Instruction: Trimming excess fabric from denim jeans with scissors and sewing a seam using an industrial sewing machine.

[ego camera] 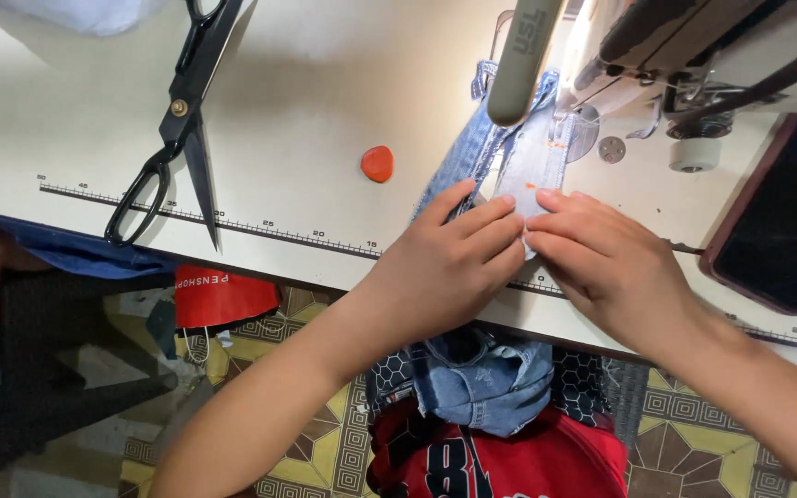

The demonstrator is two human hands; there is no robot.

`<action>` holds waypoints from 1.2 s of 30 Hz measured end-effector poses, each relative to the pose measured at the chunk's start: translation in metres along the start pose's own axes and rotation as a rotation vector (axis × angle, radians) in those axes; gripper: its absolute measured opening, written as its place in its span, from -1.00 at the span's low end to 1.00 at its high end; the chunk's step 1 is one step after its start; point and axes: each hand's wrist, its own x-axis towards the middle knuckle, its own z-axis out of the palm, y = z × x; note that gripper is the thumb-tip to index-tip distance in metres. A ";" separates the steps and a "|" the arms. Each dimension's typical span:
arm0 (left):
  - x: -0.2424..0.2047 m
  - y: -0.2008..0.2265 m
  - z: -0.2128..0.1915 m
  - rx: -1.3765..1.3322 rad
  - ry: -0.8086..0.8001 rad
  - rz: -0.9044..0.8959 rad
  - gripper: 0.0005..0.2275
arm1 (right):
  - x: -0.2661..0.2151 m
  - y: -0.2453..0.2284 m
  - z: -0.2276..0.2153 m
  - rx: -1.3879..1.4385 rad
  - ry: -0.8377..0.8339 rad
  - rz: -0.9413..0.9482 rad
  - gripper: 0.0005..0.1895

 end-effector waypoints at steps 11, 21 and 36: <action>0.000 0.000 -0.005 0.040 -0.063 0.011 -0.88 | -0.010 -0.008 -0.014 -0.148 -0.147 0.037 -0.63; -0.001 -0.004 -0.006 0.009 -0.021 0.030 -0.90 | -0.009 0.001 -0.012 -0.141 -0.105 0.051 -0.66; 0.000 -0.013 -0.006 -0.370 -0.037 -0.092 -0.88 | 0.028 0.057 -0.018 -0.116 -0.062 -0.070 -0.72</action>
